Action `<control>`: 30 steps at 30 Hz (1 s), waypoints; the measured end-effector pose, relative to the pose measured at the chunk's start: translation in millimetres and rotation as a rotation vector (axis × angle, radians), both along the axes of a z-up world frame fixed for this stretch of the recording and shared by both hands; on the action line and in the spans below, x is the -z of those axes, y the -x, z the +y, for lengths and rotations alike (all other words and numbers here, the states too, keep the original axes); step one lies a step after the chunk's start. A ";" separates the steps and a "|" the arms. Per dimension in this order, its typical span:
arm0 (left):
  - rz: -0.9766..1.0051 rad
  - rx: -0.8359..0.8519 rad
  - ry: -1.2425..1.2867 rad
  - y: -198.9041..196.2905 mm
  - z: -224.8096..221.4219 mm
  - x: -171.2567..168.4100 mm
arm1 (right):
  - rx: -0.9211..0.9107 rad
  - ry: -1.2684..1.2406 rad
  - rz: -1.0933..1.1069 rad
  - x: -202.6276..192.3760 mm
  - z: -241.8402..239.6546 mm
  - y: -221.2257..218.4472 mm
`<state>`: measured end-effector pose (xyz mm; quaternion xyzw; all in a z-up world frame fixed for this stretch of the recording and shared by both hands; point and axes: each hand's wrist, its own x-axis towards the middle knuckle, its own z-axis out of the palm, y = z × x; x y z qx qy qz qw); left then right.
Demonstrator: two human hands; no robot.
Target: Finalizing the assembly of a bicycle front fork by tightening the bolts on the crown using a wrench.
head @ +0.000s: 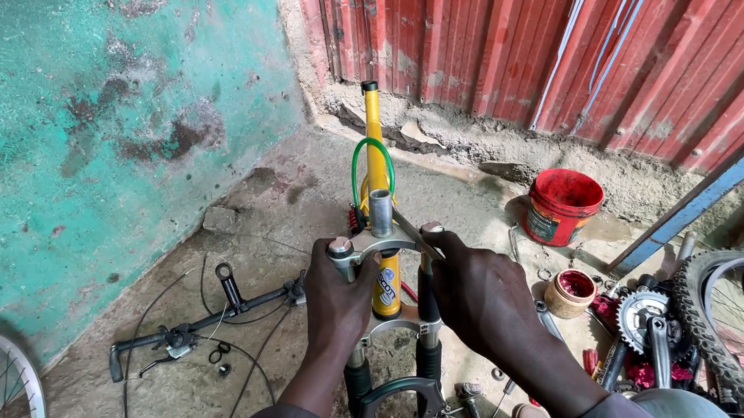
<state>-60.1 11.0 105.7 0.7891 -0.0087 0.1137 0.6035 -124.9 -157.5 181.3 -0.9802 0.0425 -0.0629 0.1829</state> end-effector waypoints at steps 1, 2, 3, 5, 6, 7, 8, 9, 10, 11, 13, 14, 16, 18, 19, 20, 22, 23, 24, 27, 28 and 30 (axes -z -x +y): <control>0.003 0.004 -0.002 0.0 0.6 -0.3 | 0.000 -0.035 0.011 -3.2 1.4 1.4; 0.006 0.008 -0.003 0.4 1.1 -0.6 | 0.000 -0.069 0.022 -6.4 2.7 3.1; 0.006 0.009 -0.004 -1.6 0.8 2.7 | 0.001 -0.070 0.022 -7.0 2.8 3.7; -0.039 0.031 0.006 -5.3 2.2 9.9 | 0.043 -0.168 -0.009 -7.6 4.9 4.6; -0.038 0.030 0.006 -5.4 2.5 8.9 | 0.042 -0.167 -0.008 -6.9 4.2 5.1; -0.073 0.042 0.019 -5.4 2.8 7.8 | 0.053 -0.192 -0.008 -6.1 3.6 5.6; -0.108 0.055 0.033 -5.9 3.0 6.7 | 0.064 -0.216 -0.009 -5.4 2.9 5.7; -0.108 0.053 0.033 -4.5 6.1 2.1 | 0.062 -0.216 -0.008 -3.0 1.4 4.2; -0.171 0.054 -0.080 -3.2 9.3 -2.7 | 0.068 -0.225 -0.008 -0.6 0.0 2.7; -0.234 0.056 -0.193 -1.8 12.3 -7.5 | 0.074 -0.234 -0.007 1.8 -1.6 1.3; -0.271 0.090 -0.279 -2.1 15.3 -15.3 | 0.071 -0.222 -0.002 2.3 -0.4 0.5; -0.310 0.124 -0.364 -2.9 16.3 -19.4 | 0.068 -0.210 0.002 2.4 -0.2 -0.4; -0.343 0.159 -0.372 -9.9 14.6 -9.8 | 0.065 -0.213 0.008 -2.6 2.0 1.9; -0.375 0.192 -0.381 -13.7 14.7 -4.9 | 0.060 -0.216 0.016 -5.4 3.0 3.5; -0.382 0.213 -0.366 -14.2 15.4 -5.1 | 0.061 -0.218 0.016 -5.8 2.8 3.7; -0.389 0.235 -0.351 -15.1 16.6 -5.5 | 0.062 -0.220 0.015 -6.4 3.0 3.7; -0.382 0.237 -0.351 -12.0 15.6 -7.8 | 0.060 -0.219 0.017 -5.1 2.3 3.2; -0.377 0.239 -0.349 -10.9 14.6 -9.2 | 0.057 -0.218 0.019 -4.7 1.4 2.6; -0.376 0.241 -0.350 -10.9 14.2 -10.6 | 0.059 -0.218 0.020 -3.5 0.6 2.3; -0.366 0.263 -0.395 -10.6 13.5 -12.1 | 0.043 -0.224 0.004 -1.2 -1.4 2.6; -0.373 0.261 -0.405 -11.1 13.5 -11.5 | 0.040 -0.254 -0.038 -1.6 -1.6 3.0; -0.380 0.259 -0.415 -9.9 12.8 -11.4 | 0.037 -0.285 -0.080 -4.2 -4.3 2.9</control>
